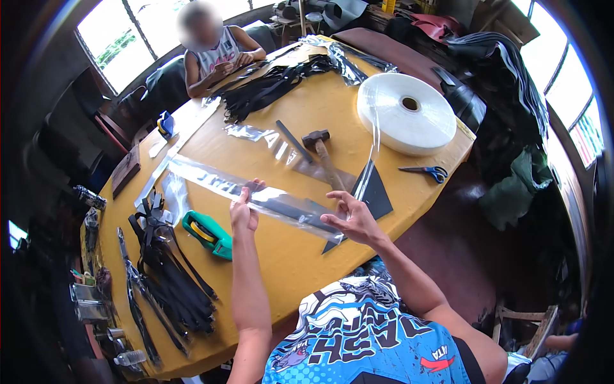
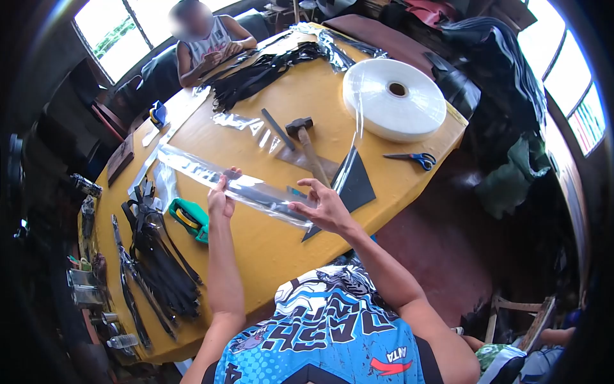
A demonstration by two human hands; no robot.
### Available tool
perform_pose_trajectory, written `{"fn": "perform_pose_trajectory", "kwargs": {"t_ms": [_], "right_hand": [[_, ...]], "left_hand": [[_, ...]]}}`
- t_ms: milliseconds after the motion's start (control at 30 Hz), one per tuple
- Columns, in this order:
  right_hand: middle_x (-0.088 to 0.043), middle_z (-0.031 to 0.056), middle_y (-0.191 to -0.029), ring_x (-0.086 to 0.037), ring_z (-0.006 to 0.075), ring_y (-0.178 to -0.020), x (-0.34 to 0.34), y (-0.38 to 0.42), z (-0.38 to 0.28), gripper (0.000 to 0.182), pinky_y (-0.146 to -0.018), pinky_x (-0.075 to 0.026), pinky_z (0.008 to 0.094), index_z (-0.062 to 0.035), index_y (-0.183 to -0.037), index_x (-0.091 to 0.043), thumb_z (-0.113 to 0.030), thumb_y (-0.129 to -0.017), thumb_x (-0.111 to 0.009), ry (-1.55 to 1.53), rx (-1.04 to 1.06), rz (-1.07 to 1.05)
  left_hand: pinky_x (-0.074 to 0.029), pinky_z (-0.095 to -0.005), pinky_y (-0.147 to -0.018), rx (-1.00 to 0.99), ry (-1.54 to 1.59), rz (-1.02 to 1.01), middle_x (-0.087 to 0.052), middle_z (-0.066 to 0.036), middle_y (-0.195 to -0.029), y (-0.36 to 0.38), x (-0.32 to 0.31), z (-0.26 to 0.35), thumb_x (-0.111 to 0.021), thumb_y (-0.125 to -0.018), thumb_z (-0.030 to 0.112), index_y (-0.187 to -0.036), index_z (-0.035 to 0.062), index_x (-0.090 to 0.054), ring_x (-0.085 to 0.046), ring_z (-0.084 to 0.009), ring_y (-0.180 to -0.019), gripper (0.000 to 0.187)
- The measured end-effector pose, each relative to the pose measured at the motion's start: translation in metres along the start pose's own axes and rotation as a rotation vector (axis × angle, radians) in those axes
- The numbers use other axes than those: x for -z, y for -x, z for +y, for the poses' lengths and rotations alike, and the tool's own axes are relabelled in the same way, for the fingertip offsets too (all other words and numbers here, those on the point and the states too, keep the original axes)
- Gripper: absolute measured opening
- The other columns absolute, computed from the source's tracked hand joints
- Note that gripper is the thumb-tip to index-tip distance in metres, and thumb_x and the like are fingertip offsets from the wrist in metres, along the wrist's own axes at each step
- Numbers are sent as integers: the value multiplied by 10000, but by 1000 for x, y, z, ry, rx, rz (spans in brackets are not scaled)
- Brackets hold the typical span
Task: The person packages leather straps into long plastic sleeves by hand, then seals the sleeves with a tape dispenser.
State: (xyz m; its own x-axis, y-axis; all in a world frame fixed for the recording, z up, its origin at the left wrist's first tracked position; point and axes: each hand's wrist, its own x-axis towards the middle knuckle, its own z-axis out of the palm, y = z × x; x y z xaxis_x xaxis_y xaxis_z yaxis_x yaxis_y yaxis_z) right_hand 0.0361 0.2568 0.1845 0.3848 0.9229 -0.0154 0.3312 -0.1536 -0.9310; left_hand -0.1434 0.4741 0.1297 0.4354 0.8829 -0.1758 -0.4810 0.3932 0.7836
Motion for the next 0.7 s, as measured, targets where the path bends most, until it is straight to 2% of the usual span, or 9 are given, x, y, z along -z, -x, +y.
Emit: {"fn": "perform_pose_trajectory", "kwargs": {"t_ms": [33,133,167,233,267,400,500,567,700], "right_hand": [[-608,94,-774,-549,130,-722,-3,-1,6,621,-664,-438,257,12,-1152,-505,-403,-737,-710,1,4,-3],[-598,14,-694,-496,51,-595,-5,0,30,432,-528,-387,203,17,-1043,-573,-271,-761,-726,-352,4,31],[-598,14,-694,-496,51,-595,-1,3,36,432,-528,-387,203,17,-1043,-573,-271,-761,-726,-352,5,25],[-601,2,-684,-493,38,-581,10,10,34,385,-513,-379,189,5,-1006,-596,-255,-757,-732,-446,-140,-55],[-605,0,-664,-501,42,-571,14,12,34,312,-509,-380,194,-7,-925,-622,-236,-749,-739,-505,-125,-82],[-594,-1,-657,-483,49,-544,23,20,30,207,-513,-377,193,-19,-795,-626,-181,-742,-743,-587,-166,-183],[-584,-3,-653,-470,48,-537,25,21,26,208,-505,-369,193,-21,-772,-618,-179,-736,-748,-625,-136,-237],[-558,-7,-635,-474,55,-541,26,22,25,217,-494,-361,197,-15,-747,-605,-175,-730,-751,-654,-110,-247],[-524,-4,-612,-477,68,-534,26,24,17,217,-477,-355,206,-2,-744,-593,-163,-742,-739,-710,-87,-289]], "left_hand": [[-428,-407,-965,5,7,10,-523,-201,-1155,0,-2,-1,-292,-966,113,-1149,-111,-430,-521,-309,-1095,321],[-422,-415,-974,13,44,29,-514,-207,-1159,0,1,-5,-288,-963,103,-1150,-114,-418,-514,-316,-1101,314],[-419,-416,-979,17,52,28,-508,-209,-1165,-1,3,-6,-285,-962,100,-1150,-116,-416,-511,-317,-1104,314],[-413,-415,-985,15,55,31,-502,-212,-1171,-1,4,-8,-282,-961,97,-1151,-121,-411,-507,-318,-1107,317],[-407,-415,-992,17,56,28,-497,-215,-1177,-1,4,-9,-279,-960,94,-1153,-126,-407,-504,-319,-1111,319],[-393,-414,-1004,41,92,50,-495,-220,-1177,0,2,-16,-270,-960,98,-1164,-132,-400,-498,-312,-1119,333],[-436,-417,-961,52,84,44,-530,-230,-1111,-1,0,-19,-263,-960,94,-1153,-148,-401,-531,-317,-1064,339],[-379,-400,-1013,98,107,53,-499,-217,-1179,-1,0,-21,-271,-959,107,-1183,-124,-404,-480,-303,-1142,349],[-377,-390,-1014,130,173,64,-504,-214,-1181,-2,4,-30,-278,-958,108,-1179,-127,-411,-480,-301,-1139,350]]}}
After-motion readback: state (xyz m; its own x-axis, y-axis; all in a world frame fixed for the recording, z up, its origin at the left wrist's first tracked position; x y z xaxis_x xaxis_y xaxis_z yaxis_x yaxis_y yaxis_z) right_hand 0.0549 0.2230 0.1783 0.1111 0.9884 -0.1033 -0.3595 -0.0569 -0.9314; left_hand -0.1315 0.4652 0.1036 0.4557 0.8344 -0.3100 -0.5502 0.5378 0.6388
